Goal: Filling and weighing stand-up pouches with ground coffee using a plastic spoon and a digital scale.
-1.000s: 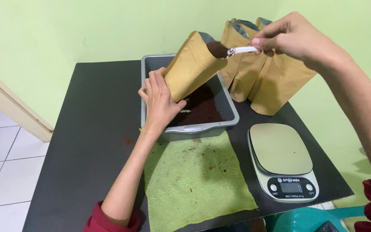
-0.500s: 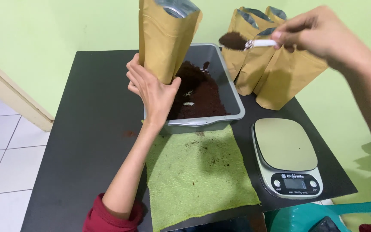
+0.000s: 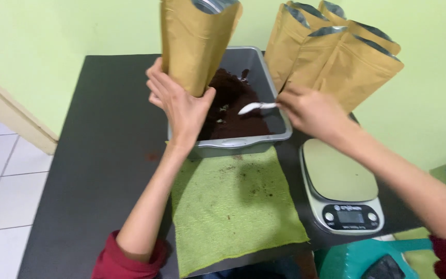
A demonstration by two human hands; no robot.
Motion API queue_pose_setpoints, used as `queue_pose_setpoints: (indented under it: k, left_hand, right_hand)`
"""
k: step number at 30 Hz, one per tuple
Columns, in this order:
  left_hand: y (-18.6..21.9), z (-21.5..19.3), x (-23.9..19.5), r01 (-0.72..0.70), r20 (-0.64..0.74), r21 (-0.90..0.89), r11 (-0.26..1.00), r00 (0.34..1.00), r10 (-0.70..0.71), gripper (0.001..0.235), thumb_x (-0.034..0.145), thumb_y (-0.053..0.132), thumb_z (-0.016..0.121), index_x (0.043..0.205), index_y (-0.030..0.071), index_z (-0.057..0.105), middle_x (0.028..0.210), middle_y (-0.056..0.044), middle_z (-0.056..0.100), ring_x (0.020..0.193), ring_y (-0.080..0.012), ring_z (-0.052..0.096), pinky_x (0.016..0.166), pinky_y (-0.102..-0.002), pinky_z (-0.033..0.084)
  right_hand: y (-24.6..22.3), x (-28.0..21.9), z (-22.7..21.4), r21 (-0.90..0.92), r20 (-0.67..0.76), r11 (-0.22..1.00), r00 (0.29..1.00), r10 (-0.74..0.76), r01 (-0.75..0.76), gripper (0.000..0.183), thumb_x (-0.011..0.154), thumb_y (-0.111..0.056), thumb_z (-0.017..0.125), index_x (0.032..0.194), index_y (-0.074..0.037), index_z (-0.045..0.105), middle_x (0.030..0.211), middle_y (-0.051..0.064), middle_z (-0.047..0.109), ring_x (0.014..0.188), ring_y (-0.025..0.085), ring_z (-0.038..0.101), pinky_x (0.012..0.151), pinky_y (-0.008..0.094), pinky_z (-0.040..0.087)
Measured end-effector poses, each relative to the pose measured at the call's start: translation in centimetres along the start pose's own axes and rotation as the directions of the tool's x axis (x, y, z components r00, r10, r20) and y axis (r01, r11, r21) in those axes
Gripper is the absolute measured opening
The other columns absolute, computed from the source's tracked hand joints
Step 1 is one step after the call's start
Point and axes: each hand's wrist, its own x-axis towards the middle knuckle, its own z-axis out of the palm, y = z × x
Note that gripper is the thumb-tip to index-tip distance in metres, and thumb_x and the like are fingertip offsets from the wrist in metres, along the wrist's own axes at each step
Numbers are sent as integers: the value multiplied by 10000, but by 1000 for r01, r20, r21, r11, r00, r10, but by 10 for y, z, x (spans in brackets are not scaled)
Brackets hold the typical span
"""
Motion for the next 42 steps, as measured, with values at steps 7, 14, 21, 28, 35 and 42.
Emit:
queue_pose_setpoints:
  k: [7, 14, 21, 28, 35, 42]
  left_hand:
    - [69, -24, -6, -41, 66, -72, 997, 997, 45, 937, 675, 159, 883, 1354, 101, 239, 1325, -149, 379, 1269, -300, 405, 1013, -500, 360]
    - [156, -16, -70, 107, 443, -394, 913, 892, 87, 1001, 599, -2, 815, 1369, 56, 178, 1344, -200, 376, 1260, -285, 434, 1025, -399, 350]
    - [149, -18, -158, 389, 788, -193, 901, 609, -94, 1022, 585, 335, 866, 1374, 89, 266, 1328, -152, 382, 1257, -274, 377, 987, -404, 423]
    - [93, -43, -169, 260, 867, -224, 939, 493, 71, 1066, 614, 249, 951, 1412, -20, 297, 1351, -198, 444, 1271, -313, 520, 1153, -419, 412]
    - [37, -88, -166, 52, 913, -152, 987, 389, 120, 797, 865, 250, 672, 1540, 24, 313, 1468, -198, 570, 1258, -314, 639, 1107, -472, 480]
    - [-294, -203, -355, 536, 328, 643, 547, 452, -829, 283, 747, 21, 771, 982, 172, 814, 1120, -25, 745, 1101, -116, 630, 954, -315, 421]
  right_hand:
    - [-29, -27, -40, 320, -71, 940, 992, -105, 122, 328, 1077, -210, 515, 1271, 22, 641, 1169, 162, 689, 959, 357, 695, 760, 463, 548]
    - [-51, -107, -97, 490, -275, 871, 941, 199, -40, 326, 1113, -181, 406, 1152, 36, 646, 998, 100, 710, 931, 242, 696, 862, 353, 512]
    - [-69, -199, -21, 621, 57, 695, 905, 421, -362, 214, 979, -308, 547, 1044, -133, 653, 977, 56, 725, 896, 261, 671, 788, 398, 477]
    - [-108, -185, -6, 482, -249, 864, 923, 294, -146, 409, 982, -327, 715, 961, 65, 602, 963, 198, 655, 711, 265, 634, 565, 347, 533]
    - [-121, -179, -18, 623, -285, 778, 901, 326, -85, 80, 996, 54, 545, 955, 69, 613, 855, 173, 525, 630, 245, 478, 512, 307, 453]
    - [-139, -173, -12, 729, -302, 683, 875, 378, -43, 107, 952, 111, 547, 984, 80, 645, 974, 219, 683, 760, 251, 685, 592, 271, 609]
